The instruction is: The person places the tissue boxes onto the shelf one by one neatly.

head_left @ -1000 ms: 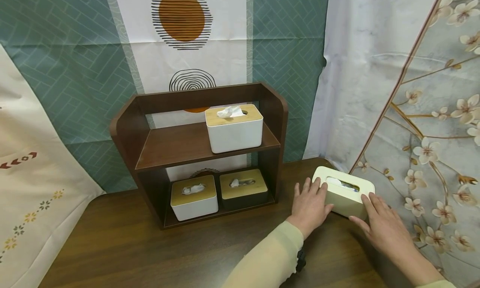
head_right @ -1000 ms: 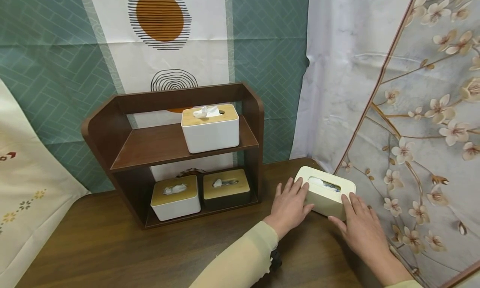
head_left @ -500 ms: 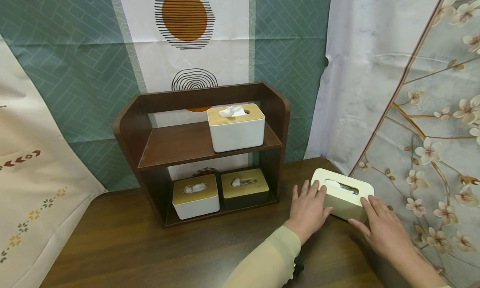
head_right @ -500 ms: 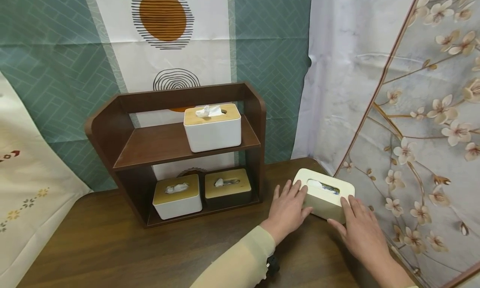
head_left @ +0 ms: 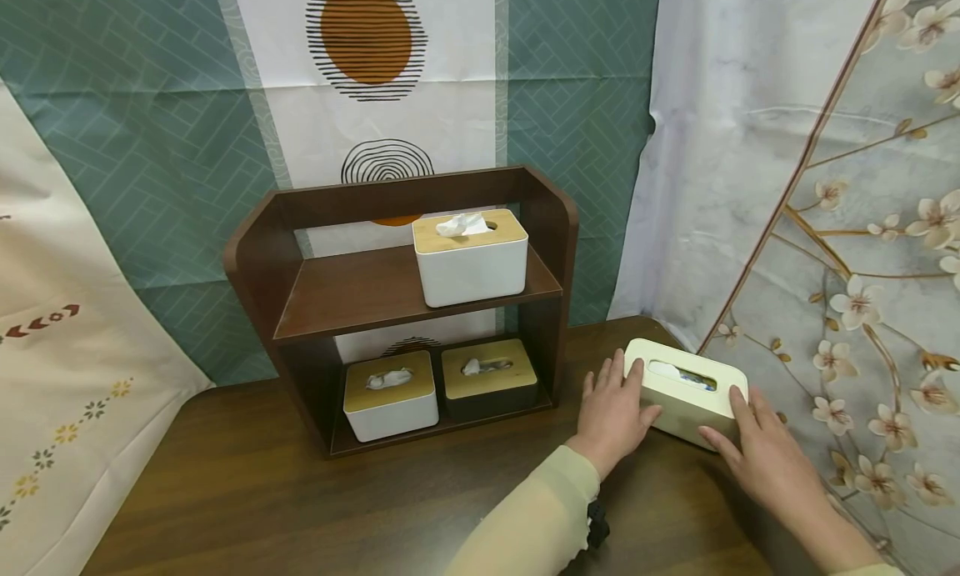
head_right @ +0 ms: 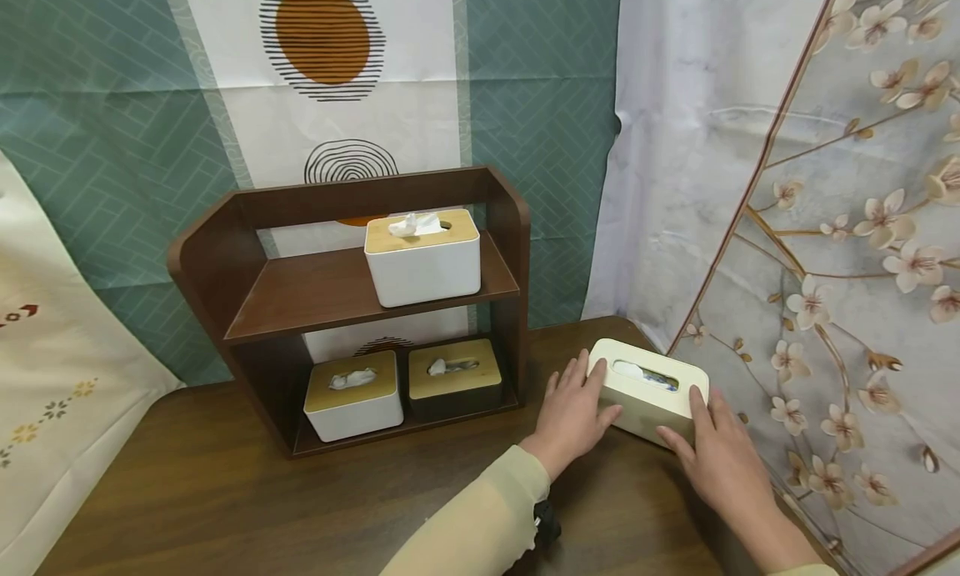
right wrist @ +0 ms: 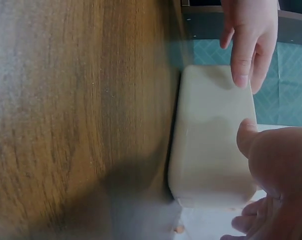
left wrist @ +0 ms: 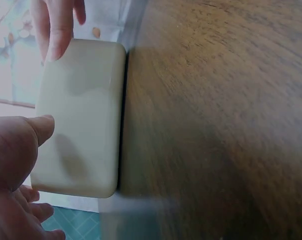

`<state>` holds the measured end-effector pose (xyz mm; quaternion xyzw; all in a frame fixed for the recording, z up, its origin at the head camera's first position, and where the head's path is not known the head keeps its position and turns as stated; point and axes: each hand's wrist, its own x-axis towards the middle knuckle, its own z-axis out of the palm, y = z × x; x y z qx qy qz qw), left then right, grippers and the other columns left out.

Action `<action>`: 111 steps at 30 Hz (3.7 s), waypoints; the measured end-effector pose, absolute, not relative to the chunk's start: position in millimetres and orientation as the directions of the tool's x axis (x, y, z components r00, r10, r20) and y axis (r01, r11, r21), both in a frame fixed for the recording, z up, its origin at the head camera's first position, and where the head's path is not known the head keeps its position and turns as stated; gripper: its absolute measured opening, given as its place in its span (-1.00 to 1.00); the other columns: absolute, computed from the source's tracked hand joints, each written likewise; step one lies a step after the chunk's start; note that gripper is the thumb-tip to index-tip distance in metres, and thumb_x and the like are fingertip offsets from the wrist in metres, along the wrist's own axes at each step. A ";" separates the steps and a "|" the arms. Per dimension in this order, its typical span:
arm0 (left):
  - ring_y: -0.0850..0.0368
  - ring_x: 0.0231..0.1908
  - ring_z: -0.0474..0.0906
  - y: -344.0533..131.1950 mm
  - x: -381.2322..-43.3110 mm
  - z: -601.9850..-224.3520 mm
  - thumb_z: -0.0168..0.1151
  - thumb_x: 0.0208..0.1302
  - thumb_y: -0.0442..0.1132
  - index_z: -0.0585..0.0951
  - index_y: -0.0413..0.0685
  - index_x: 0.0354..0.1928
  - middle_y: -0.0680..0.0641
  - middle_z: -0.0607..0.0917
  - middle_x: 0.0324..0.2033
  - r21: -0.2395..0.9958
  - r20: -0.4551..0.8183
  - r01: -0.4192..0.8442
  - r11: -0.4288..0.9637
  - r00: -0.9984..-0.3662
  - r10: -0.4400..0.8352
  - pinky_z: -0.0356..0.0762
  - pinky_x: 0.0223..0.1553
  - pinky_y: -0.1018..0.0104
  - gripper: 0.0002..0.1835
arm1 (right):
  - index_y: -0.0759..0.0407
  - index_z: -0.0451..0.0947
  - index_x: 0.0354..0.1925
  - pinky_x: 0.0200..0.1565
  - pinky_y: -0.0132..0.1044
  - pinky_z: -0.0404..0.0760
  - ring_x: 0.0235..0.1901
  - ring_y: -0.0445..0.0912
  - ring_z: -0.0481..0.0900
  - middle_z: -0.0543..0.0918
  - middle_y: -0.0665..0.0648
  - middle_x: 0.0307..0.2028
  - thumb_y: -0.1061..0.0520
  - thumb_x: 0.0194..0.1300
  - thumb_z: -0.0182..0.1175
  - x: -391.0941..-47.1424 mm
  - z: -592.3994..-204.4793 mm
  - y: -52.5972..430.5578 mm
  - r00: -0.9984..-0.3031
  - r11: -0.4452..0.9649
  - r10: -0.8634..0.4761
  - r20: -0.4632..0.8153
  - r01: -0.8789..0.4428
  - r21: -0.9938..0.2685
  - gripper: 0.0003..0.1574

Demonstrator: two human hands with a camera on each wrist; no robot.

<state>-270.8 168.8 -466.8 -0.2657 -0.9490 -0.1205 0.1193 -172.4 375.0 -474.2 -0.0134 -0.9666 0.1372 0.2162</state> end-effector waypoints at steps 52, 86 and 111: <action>0.15 0.21 0.75 138.5 -245.6 -452.8 0.36 0.57 0.19 0.49 0.13 0.62 -0.07 0.48 0.58 0.268 0.430 0.565 0.780 -0.795 0.428 0.43 0.48 0.01 -0.29 | 0.52 0.11 0.65 0.11 0.68 0.39 0.33 0.75 0.30 0.24 0.81 0.44 -0.22 0.78 0.05 -164.0 -457.2 354.2 -0.921 0.909 0.194 0.337 0.040 -0.415 -0.02; 0.09 -0.15 0.89 67.5 -199.2 -412.7 0.51 0.48 0.07 0.69 0.10 0.43 -0.11 0.71 0.37 0.142 0.690 0.599 0.788 -0.631 0.355 0.66 0.28 0.10 -0.44 | 0.27 0.20 0.71 -0.03 0.66 0.45 0.31 0.70 0.40 0.35 0.69 0.46 -0.23 0.72 0.17 -135.5 -418.0 307.5 -0.897 0.913 0.134 0.420 -0.053 -0.404 -0.08; 0.07 -0.03 0.87 -4.7 -165.1 -411.6 0.66 0.33 0.00 0.76 0.05 0.32 -0.14 0.78 0.25 0.158 0.757 0.591 0.791 -0.587 0.287 0.75 0.15 0.09 -0.44 | 0.20 0.40 0.62 -0.08 0.50 0.60 0.15 0.54 0.67 0.50 0.56 0.43 -0.14 0.59 0.39 -121.4 -407.4 253.7 -0.884 0.902 0.017 0.467 -0.188 -0.389 -0.14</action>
